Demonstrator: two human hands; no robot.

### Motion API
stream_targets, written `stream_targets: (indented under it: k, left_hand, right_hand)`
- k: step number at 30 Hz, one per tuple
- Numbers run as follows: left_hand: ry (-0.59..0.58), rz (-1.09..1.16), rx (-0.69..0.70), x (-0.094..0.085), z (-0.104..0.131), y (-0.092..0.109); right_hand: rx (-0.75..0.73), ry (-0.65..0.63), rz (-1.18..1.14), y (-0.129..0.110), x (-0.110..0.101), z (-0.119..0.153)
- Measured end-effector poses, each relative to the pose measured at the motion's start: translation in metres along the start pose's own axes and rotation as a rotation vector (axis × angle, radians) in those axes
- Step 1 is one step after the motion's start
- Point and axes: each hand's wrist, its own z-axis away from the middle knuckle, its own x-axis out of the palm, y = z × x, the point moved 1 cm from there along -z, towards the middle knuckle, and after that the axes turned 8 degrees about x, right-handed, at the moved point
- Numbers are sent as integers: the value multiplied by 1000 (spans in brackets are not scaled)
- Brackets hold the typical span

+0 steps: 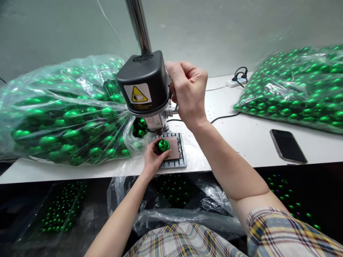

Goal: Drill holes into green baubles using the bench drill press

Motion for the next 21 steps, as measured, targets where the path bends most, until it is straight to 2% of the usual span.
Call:
stream_targets:
  k: [2, 4, 5, 8, 9, 10, 12, 14, 15, 16, 18, 21]
  left_hand:
    - [41, -104, 54, -12, 7, 12]
    - [-23, -199, 98, -29, 20, 26]
    - [-120, -225, 111, -39, 27, 33]
    - [-507, -205, 140, -62, 43, 49]
    - [-569, -184, 149, -67, 43, 50]
    - [-566, -177, 154, -70, 39, 49]
    - [-412, -241, 147, -71, 17, 39]
    - [-211, -426, 112, -67, -16, 23]
    - [-177, -517, 90, -62, -34, 14]
    - [-169, -594, 42, -57, -51, 5]
    - [-235, -712, -85, -47, -79, -11]
    - [-301, -768, -201, -34, -103, -25]
  right_hand:
    - [39, -28, -35, 2, -1, -6]
    - [65, -44, -76, 4, -1, -9]
    - [73, -47, -93, 4, -1, -9]
    - [75, -46, -116, 2, -1, -7]
    - [71, -42, -120, 2, 0, -7]
    - [65, -36, -122, 2, 0, -6]
    - [48, -29, -117, 2, 0, -5]
    - [28, -35, -94, 4, -1, -6]
    - [21, -42, -79, 5, -1, -6]
    - [16, -49, -66, 6, -1, -7]
    - [16, -54, -57, 7, -1, -7]
    - [30, -46, -71, 6, -1, -7]
